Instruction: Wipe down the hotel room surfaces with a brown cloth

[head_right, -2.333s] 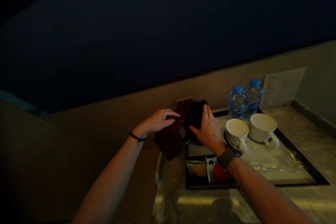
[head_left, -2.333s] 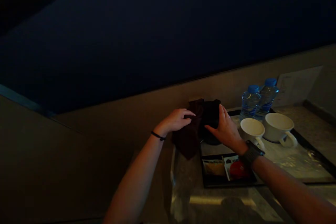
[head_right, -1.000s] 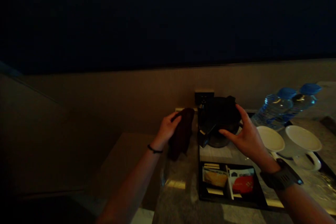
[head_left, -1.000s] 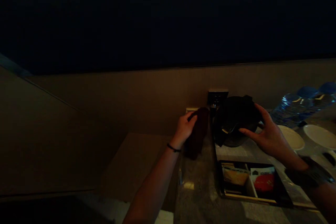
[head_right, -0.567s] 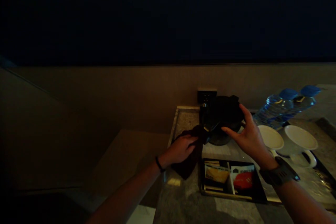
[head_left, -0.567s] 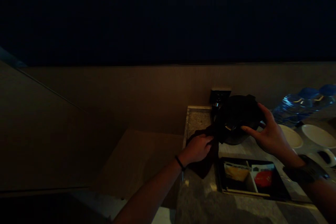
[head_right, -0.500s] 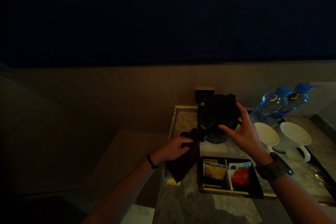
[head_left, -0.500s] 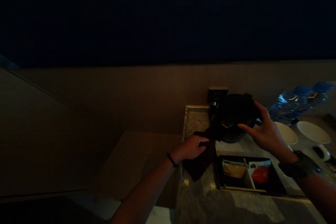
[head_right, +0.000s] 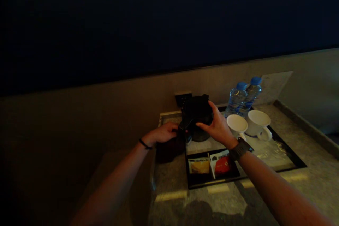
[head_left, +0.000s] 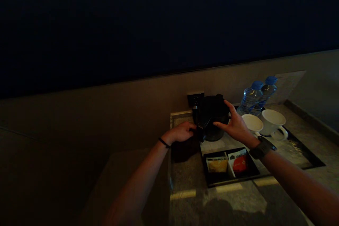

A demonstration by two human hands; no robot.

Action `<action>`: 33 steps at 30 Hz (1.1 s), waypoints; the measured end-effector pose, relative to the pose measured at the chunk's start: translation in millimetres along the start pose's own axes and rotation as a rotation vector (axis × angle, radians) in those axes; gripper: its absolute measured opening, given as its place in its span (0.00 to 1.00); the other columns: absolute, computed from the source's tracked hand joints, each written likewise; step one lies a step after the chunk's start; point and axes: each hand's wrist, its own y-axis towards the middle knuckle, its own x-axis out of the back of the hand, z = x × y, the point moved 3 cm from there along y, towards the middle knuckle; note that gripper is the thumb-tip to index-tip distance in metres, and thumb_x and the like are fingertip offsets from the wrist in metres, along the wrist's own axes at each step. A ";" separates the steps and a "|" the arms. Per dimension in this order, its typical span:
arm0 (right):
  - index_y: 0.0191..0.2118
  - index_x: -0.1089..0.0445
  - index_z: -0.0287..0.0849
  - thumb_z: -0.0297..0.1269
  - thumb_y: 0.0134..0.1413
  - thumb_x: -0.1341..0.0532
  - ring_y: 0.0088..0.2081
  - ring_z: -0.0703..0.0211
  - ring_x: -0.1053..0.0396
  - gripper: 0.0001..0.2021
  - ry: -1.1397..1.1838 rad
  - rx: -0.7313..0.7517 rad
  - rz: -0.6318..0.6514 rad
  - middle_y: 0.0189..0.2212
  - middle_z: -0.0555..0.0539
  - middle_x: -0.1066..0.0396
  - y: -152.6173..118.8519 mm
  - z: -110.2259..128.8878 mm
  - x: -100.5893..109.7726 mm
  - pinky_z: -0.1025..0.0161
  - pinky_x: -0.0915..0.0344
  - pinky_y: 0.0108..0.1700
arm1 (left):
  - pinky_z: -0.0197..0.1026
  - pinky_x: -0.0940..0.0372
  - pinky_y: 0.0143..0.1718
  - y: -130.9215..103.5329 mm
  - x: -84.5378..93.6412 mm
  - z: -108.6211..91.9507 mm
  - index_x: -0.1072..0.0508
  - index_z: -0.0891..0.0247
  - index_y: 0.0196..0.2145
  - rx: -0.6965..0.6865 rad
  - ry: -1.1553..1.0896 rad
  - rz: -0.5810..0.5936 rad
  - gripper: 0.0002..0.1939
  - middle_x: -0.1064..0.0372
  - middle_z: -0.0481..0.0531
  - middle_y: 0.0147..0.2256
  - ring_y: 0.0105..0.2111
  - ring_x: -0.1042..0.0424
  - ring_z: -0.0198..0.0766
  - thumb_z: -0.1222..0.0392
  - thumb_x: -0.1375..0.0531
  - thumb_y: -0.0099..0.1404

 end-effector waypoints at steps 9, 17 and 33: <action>0.65 0.53 0.39 0.48 0.46 0.31 0.58 0.45 0.41 0.45 0.010 0.044 -0.023 0.59 0.37 0.42 -1.0 1.9 1.4 0.48 0.40 0.59 | 0.42 0.35 0.47 -5.2 -11.0 -13.3 0.26 0.55 0.48 0.102 0.541 -0.077 0.18 0.27 0.54 0.45 0.44 0.28 0.43 0.63 0.49 0.64; 0.64 0.52 0.39 0.46 0.45 0.30 0.58 0.45 0.41 0.45 0.048 0.039 -0.039 0.58 0.37 0.41 0.1 4.0 0.1 0.47 0.41 0.59 | 0.39 0.34 0.49 -73.6 -10.4 -17.0 0.30 0.60 0.53 0.319 0.538 -0.540 0.24 0.29 0.55 0.44 0.44 0.29 0.38 0.70 0.52 0.62; 0.66 0.57 0.35 0.39 0.42 0.27 0.62 0.46 0.49 0.50 0.112 0.045 -0.043 0.62 0.33 0.49 2.0 10.7 2.1 0.49 0.47 0.63 | 0.41 0.35 0.45 -6.8 -56.8 -90.4 0.25 0.60 0.46 0.242 0.554 -0.005 0.21 0.25 0.57 0.42 0.43 0.27 0.43 0.69 0.50 0.60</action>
